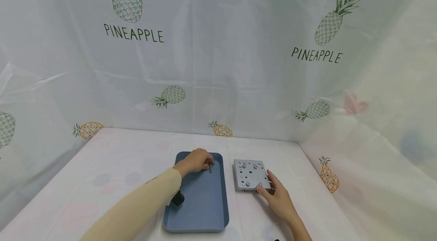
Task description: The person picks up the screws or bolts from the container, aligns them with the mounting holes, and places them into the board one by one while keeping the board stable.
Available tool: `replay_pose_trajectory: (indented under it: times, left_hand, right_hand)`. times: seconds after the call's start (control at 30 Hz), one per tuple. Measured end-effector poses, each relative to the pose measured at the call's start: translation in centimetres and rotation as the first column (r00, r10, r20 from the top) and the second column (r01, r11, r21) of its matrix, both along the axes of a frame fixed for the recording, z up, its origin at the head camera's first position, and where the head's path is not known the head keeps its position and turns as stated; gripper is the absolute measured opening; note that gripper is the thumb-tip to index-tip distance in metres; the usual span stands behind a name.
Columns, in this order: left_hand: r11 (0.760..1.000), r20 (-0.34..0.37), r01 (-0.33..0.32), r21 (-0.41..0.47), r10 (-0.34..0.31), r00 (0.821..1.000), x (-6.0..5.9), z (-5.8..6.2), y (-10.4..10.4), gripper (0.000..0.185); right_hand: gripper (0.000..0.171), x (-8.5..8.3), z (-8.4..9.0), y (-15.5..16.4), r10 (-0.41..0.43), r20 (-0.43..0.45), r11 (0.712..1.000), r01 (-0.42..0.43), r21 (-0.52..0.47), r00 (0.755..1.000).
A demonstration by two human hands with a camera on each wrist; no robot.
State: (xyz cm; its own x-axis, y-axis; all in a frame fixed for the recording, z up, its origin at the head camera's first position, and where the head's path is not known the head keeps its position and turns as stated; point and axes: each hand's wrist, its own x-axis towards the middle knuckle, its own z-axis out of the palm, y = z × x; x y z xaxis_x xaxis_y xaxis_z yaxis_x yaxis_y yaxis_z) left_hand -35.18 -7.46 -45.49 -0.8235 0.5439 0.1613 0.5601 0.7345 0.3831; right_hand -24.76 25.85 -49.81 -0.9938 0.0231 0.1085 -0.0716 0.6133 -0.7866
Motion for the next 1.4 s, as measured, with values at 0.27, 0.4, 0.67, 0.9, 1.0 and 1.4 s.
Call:
replay_pose_trajectory:
  times: [0.27,0.4,0.67,0.9,1.0,1.4]
  left_hand:
    - [0.999,0.0,0.032,-0.026,-0.032,0.999,-0.38,-0.31,0.04,0.01]
    - [0.999,-0.006,0.045,-0.017,-0.045,0.999,-0.4,-0.34,-0.05,0.008]
    - [0.996,0.007,0.041,0.078,-0.042,0.999,-0.22,-0.01,-0.5,0.009]
    - [0.992,0.01,0.038,0.121,-0.039,0.999,-0.7,-0.38,-0.52,0.008]
    - [0.99,0.023,0.022,0.138,-0.025,0.999,-0.62,-0.26,-0.43,0.008]
    - [0.981,0.064,0.006,0.193,-0.019,0.998,-0.12,0.32,-0.55,0.005]
  right_hand:
    - [0.092,0.19,0.11,-0.03,-0.003,-0.008,1.0,0.003,0.005,1.0]
    - [0.093,0.19,0.1,-0.04,-0.005,-0.004,1.0,0.005,0.002,1.0]
    - [0.095,0.2,-0.13,0.33,0.021,-0.009,1.0,-0.02,0.01,1.0]
    - [0.091,0.14,-0.3,0.49,0.029,-0.007,0.999,-0.029,0.029,1.0]
    - [0.089,0.15,-0.31,0.56,0.026,-0.008,0.999,-0.026,0.038,1.0]
    - [0.088,0.08,-0.48,0.56,0.021,-0.001,0.999,-0.021,0.05,1.0]
